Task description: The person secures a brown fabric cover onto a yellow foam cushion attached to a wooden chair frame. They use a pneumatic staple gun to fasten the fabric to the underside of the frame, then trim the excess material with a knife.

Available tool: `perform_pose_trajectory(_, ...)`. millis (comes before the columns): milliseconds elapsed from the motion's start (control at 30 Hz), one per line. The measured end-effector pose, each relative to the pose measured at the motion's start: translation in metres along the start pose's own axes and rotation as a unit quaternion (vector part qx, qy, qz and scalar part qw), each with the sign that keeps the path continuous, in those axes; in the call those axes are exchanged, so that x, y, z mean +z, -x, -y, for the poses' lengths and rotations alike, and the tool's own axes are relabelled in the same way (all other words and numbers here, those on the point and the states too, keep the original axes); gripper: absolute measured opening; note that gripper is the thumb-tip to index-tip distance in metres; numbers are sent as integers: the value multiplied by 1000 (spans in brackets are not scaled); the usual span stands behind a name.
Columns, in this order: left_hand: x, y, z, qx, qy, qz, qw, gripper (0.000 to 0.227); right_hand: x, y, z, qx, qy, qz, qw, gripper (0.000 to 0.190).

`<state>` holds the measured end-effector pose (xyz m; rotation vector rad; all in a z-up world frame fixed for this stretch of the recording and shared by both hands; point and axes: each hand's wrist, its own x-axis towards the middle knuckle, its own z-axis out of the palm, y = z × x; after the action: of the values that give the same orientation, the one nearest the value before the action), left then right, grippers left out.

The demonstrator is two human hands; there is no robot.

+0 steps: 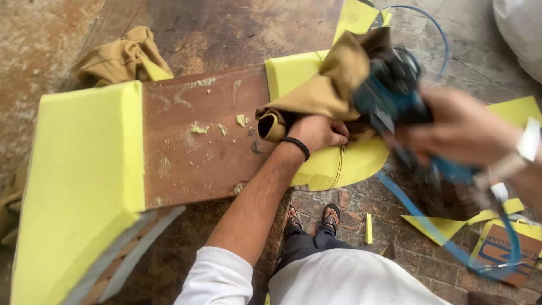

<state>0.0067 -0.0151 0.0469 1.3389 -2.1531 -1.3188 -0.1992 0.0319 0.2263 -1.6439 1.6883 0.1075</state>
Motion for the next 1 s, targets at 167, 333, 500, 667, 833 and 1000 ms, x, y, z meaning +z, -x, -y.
perform_pose_trajectory(167,8,-14,15,44,-8,19,999,21,77,22,-41,76,-338,-15,938,19)
perform_pose_trajectory(333,16,-29,27,69,-36,15,997,19,102,17,-37,108,-416,-54,902,17)
perform_pose_trajectory(500,34,-30,39,44,26,6,999,19,102,17,-24,136,-368,-75,917,21)
perform_pose_trajectory(667,26,-28,36,115,-45,-27,992,22,84,-2,-6,176,-308,-35,934,25)
perform_pose_trajectory(833,-14,-14,30,184,-90,14,979,36,68,-14,0,182,-257,2,949,30)
perform_pose_trajectory(1000,-40,-4,26,191,-207,79,956,28,67,-18,3,205,-214,7,955,25)
